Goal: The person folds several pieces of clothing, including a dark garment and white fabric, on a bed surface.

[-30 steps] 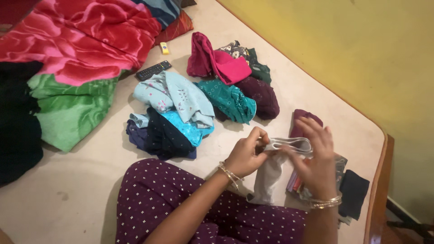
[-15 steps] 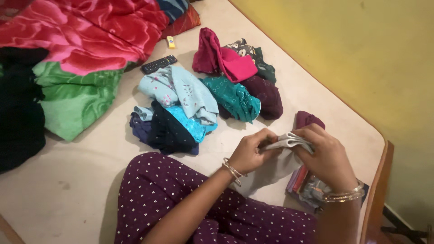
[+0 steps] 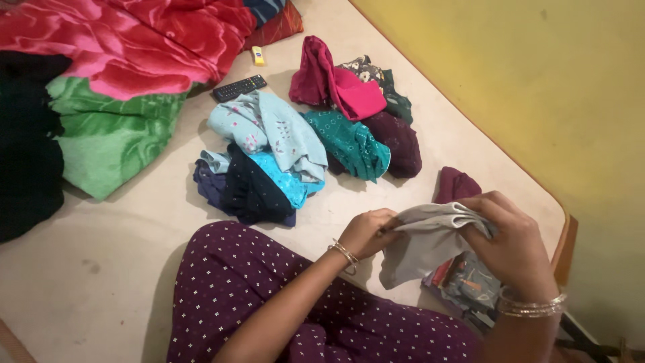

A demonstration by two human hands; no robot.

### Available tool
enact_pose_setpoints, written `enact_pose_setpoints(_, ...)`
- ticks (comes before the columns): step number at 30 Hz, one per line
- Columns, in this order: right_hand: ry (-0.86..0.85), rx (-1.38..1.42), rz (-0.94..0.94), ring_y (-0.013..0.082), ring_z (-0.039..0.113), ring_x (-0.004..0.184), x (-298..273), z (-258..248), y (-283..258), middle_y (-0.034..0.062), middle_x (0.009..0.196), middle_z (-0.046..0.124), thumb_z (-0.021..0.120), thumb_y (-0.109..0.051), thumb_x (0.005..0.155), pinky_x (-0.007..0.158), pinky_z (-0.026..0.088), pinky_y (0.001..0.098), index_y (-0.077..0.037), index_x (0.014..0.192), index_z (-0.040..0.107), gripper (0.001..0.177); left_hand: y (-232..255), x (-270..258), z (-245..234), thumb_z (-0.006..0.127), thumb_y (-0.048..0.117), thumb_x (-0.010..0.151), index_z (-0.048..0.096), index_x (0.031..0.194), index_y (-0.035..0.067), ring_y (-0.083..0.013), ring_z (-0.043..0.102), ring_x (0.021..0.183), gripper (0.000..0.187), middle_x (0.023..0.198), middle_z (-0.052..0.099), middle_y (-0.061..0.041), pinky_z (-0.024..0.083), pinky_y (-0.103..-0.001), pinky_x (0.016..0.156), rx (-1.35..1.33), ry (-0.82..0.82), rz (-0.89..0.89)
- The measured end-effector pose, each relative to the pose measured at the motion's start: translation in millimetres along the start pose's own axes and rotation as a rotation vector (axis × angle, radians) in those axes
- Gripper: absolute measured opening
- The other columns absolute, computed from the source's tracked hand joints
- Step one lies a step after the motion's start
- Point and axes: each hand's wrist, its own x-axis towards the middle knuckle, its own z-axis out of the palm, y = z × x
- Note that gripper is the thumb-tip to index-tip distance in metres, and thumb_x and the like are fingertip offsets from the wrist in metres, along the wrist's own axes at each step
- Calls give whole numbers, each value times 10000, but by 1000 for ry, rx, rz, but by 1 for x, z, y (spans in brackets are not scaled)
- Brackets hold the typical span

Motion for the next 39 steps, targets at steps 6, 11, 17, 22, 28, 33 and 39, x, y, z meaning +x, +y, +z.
enact_pose_setpoints(6,31,4,45,188,725,834,-5,-2,8,60,966,737,776,-91,810,753,555,329,-50,1087,756,281,-10,-16,-1,717,194,902,753,1017,123,-192,739,813,140,1110,746,-11,598,-308,745,-95,-33,-134)
enact_pose_setpoints(11,58,27,85,172,703,803,-8,-3,18,67,970,731,781,-91,828,712,544,323,-42,1111,750,289,-10,-20,-14,717,138,870,770,979,88,-210,739,827,131,1151,747,-24,594,-314,761,-39,62,-114)
enact_pose_setpoints(17,80,42,25,185,709,851,-9,4,24,81,988,721,774,-83,833,760,545,324,-29,1116,735,291,17,-33,-17,731,117,804,761,960,58,-239,725,857,170,1152,719,-62,583,-341,764,-23,108,-159)
enact_pose_setpoints(22,45,-25,57,221,724,850,-11,9,26,98,986,725,777,-111,827,767,554,343,-31,1088,738,276,33,-28,-13,768,189,779,788,880,71,-235,709,826,157,1038,729,-86,574,-359,741,-52,-29,-497)
enact_pose_setpoints(28,0,-37,22,253,725,883,-13,12,23,99,994,724,735,-79,818,787,550,372,-41,1089,746,274,11,-15,-19,756,152,704,809,848,60,-278,698,836,179,941,729,-142,552,-347,772,72,-176,-394)
enact_pose_setpoints(33,26,-33,59,241,730,863,-14,8,18,92,998,727,732,-77,825,775,555,359,-53,1084,751,260,3,-15,-23,750,127,747,721,837,36,-238,667,754,131,891,690,-120,545,-355,697,-84,-117,-390)
enact_pose_setpoints(39,44,-12,41,212,740,882,-15,7,23,65,1016,742,742,-87,829,776,562,337,-75,1087,755,260,15,-43,6,692,175,900,606,963,34,-198,651,705,177,843,682,-110,534,-336,623,-194,-194,-465)
